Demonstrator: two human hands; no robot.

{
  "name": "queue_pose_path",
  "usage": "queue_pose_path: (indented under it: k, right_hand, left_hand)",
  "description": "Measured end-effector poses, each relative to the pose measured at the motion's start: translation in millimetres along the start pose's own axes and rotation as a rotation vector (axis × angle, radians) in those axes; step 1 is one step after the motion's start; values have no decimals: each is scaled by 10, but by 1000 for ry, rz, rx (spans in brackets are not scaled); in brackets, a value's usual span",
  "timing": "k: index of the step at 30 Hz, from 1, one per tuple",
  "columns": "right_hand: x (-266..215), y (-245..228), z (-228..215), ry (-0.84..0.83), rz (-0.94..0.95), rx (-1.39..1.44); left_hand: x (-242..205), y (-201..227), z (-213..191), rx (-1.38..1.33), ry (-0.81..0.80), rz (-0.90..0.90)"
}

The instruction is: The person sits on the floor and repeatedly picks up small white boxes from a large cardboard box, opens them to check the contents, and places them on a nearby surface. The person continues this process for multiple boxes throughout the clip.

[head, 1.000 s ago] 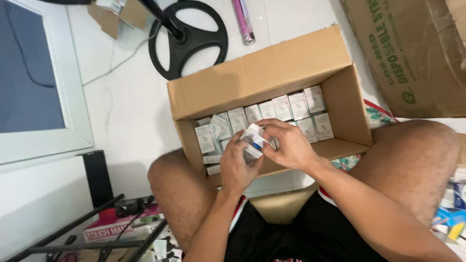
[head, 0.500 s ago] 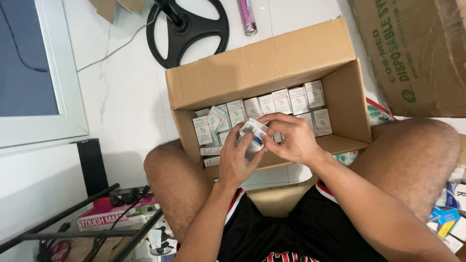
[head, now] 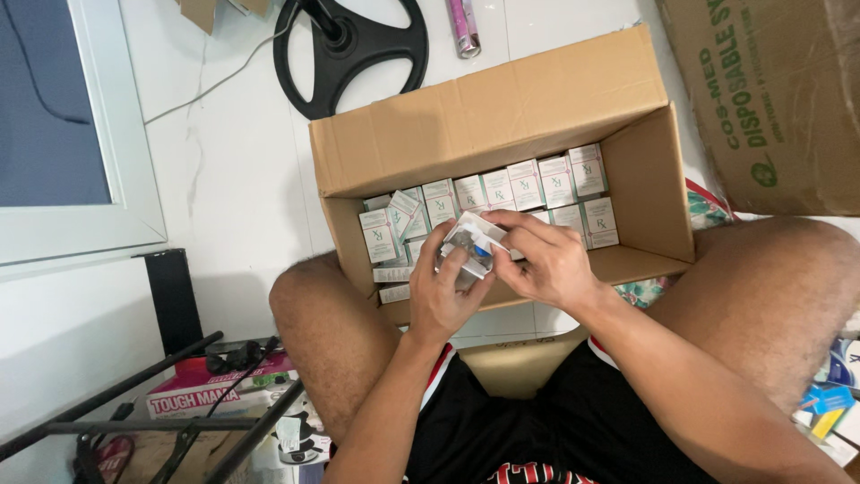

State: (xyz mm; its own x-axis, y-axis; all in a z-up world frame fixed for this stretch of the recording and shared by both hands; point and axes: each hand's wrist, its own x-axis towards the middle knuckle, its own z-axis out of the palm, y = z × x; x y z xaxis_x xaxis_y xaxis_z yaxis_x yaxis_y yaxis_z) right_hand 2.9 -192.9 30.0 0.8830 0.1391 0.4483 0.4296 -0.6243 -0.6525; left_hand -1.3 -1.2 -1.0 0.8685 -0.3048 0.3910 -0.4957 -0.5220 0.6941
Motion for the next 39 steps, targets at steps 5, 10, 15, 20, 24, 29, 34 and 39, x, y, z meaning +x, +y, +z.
queue_pose_path:
  k: [5, 10, 15, 20, 24, 29, 34, 39]
  right_hand:
    - [-14, -15, -18, -14, -16, 32]
    - [29, -50, -45, 14, -61, 55]
    - [58, -59, -61, 53, -81, 51]
    - [64, -14, -17, 13, 44, 52]
    - [64, 50, 27, -28, 100, 97]
    - [93, 78, 28, -92, 195, 193]
    - [173, 69, 78, -337, 342, 148]
    - [157, 43, 197, -441, 400, 266]
  left_hand:
    - [-43, -37, 0, 23, 17, 14]
    - [-64, -20, 14, 40, 57, 37]
    - [-47, -15, 30, 3, 67, 25]
    - [-25, -47, 47, -32, 67, -10]
    - [-21, -91, 64, -22, 55, -67]
    - [-23, -139, 54, -64, 105, -70]
    - [-5, -176, 54, 4, 103, -103]
    - [13, -182, 17, -7, 35, -372]
